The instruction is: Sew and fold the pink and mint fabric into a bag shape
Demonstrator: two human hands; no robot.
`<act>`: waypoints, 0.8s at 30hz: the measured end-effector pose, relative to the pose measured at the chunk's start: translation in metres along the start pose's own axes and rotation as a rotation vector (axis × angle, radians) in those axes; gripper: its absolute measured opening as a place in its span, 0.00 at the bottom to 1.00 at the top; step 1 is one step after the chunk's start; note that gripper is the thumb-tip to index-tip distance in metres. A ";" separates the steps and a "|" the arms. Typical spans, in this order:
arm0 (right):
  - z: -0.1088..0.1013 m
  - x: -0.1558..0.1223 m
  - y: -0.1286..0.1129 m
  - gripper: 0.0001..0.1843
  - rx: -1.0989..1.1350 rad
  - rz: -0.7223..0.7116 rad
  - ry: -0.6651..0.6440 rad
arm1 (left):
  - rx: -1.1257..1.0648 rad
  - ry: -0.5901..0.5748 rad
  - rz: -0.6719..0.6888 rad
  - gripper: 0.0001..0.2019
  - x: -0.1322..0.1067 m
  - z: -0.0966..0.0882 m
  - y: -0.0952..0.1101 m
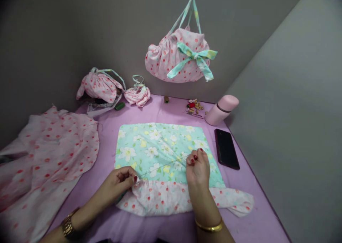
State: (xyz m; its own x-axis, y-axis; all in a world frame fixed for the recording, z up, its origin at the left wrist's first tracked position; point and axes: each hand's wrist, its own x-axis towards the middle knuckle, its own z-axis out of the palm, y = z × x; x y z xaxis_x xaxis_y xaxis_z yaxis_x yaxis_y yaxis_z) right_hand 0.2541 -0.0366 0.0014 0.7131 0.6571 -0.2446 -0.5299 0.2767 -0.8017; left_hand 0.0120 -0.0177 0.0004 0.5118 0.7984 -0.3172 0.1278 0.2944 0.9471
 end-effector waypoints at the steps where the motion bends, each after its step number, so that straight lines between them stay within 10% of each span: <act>1: -0.004 0.004 -0.003 0.12 0.001 -0.046 0.044 | 0.003 -0.001 0.002 0.05 0.000 0.000 0.000; 12: -0.023 0.024 -0.025 0.04 -0.029 -0.385 0.227 | 0.130 -0.020 0.007 0.03 -0.002 0.003 0.004; 24: -0.017 0.025 -0.019 0.10 -0.047 -0.442 0.185 | 0.459 0.003 0.073 0.09 0.004 0.000 -0.016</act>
State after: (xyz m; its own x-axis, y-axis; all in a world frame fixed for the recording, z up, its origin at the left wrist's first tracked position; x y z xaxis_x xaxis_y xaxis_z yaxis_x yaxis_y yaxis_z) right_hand 0.2899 -0.0380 0.0015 0.9374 0.3464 0.0360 -0.1388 0.4664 -0.8736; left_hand 0.0122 -0.0189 -0.0158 0.5314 0.8098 -0.2486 0.4548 -0.0251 0.8902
